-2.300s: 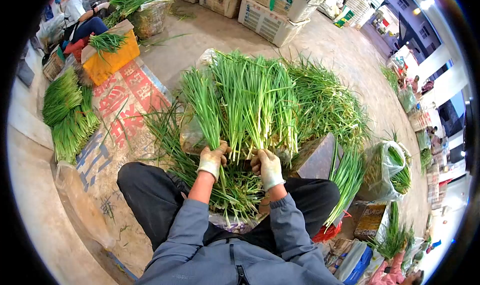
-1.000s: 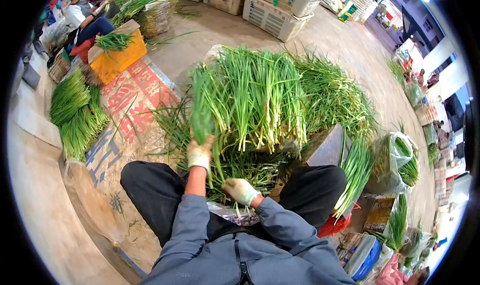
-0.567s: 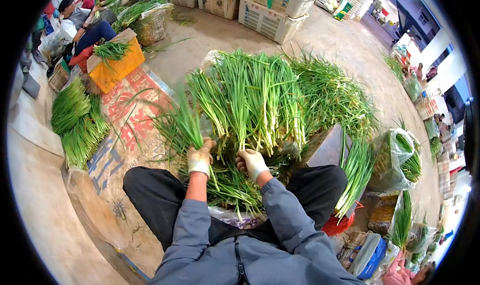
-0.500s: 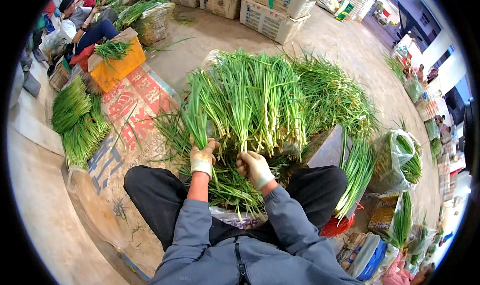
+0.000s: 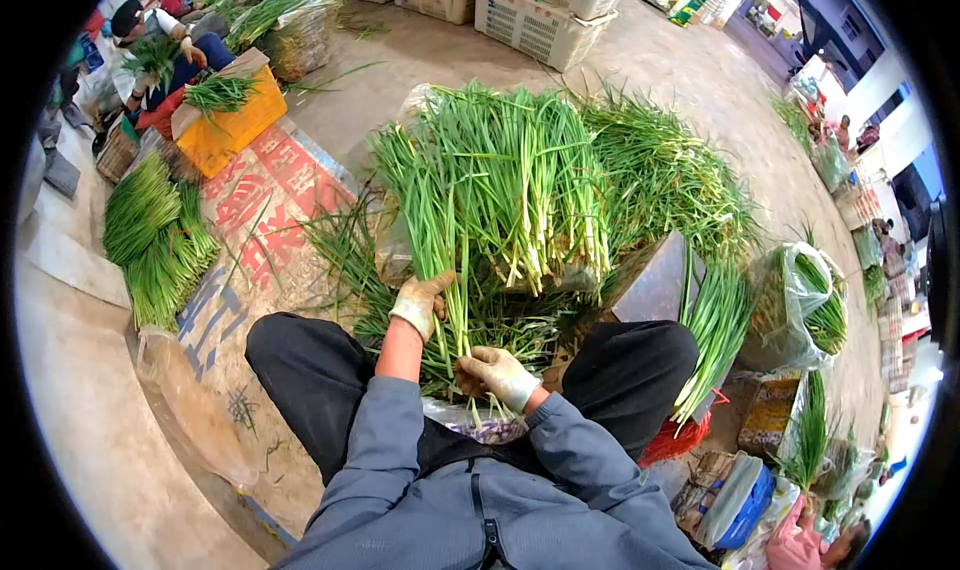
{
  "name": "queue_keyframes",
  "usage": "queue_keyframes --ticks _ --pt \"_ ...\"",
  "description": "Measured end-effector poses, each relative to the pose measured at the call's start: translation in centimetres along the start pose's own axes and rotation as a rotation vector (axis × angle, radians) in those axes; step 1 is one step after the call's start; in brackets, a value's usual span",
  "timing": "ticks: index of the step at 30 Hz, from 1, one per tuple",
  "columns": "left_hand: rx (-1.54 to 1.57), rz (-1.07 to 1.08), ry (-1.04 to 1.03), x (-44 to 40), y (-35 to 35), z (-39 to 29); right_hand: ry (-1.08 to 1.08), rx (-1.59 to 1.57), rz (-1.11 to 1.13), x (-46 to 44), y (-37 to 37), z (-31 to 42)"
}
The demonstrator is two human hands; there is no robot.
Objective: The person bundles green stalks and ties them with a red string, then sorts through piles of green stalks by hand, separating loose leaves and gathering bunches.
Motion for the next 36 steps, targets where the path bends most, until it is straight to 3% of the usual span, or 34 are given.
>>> queue_keyframes --ticks 2,4,7,8,10,12,14,15,17,20,21,22,24,25,26,28,29,30,31,32,34,36 --pt "-0.094 0.045 -0.07 1.9 -1.5 -1.9 0.221 0.216 -0.237 -0.9 2.0 1.6" --pt "-0.136 0.049 -0.078 2.6 -2.0 -2.3 0.287 0.423 -0.405 -1.4 3.2 4.0" --pt "-0.141 -0.05 -0.091 2.8 -1.3 -2.7 0.395 0.449 -0.423 -1.3 3.1 6.2" --pt "-0.141 -0.055 -0.097 2.5 -0.7 -2.9 0.286 0.279 -0.467 -1.7 4.1 5.5" --pt "-0.156 -0.118 -0.219 2.5 0.8 -5.0 0.448 -0.068 -0.426 -0.4 4.4 5.9" --pt "0.083 -0.22 -0.14 1.8 2.9 -4.8 0.493 -0.099 -0.423 0.9 5.0 5.5" --pt "0.06 -0.259 -0.13 1.5 4.0 -4.1 0.494 -0.004 -0.456 1.7 5.0 4.6" --pt "0.059 -0.262 -0.132 1.7 3.9 -4.5 0.488 -0.148 -0.407 1.9 4.6 3.9" --pt "0.034 -0.407 -0.067 2.6 4.5 -4.7 0.477 -0.148 -0.401 2.1 4.8 2.7" --pt "0.051 -0.346 -0.117 -0.2 7.6 -3.8 0.42 -0.235 -0.423 3.3 5.4 1.2" --pt "0.069 -0.47 -0.149 -0.3 9.2 -4.6 0.36 -0.221 -0.456 4.3 6.0 0.7" --pt "0.13 -0.501 -0.205 0.2 9.9 -6.0 0.243 -0.014 -0.476 4.9 6.8 -0.1" --pt "0.1 -0.559 -0.306 0.8 10.6 -8.3 -0.092 0.751 -0.448 3.0 7.6 -3.0" --pt "0.165 -0.549 -0.331 0.9 10.3 -8.7 -0.133 1.226 -0.326 2.8 6.3 -3.3" --pt "0.167 -0.545 -0.335 1.2 10.0 -9.0 -0.287 1.241 -0.436 3.3 7.2 -3.9" --pt "0.262 -0.457 -0.372 2.4 7.7 -9.8 0.166 0.99 -0.703 3.5 6.7 1.2" --pt "0.355 -0.442 -0.353 2.6 7.3 -9.1 0.43 0.829 -0.728 3.8 6.0 4.0" --pt "0.36 -0.479 -0.262 2.6 7.4 -7.7 0.426 0.452 -0.632 2.6 6.6 4.7" --pt "0.325 -0.4 -0.261 2.8 6.5 -7.9 0.51 0.388 -0.696 4.3 5.6 8.2" --pt "0.292 -0.315 -0.262 2.9 5.6 -8.2 0.658 0.455 -0.752 5.6 4.7 11.1" --pt "0.288 -0.219 -0.298 2.8 5.0 -7.7 0.644 0.678 -0.649 5.3 2.7 14.5" --pt "0.302 -0.014 -0.205 2.2 3.5 -6.3 0.633 0.689 -0.323 2.0 0.9 13.8"
Point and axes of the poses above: each hand's wrist, its own x-axis away from the middle knuckle, its own y-axis out of the back of the hand, z = x × y, the point moved 9 cm from there along -x, towards the middle knuckle, and after that the axes turned 9 degrees about -y, right-handed, at the moved point
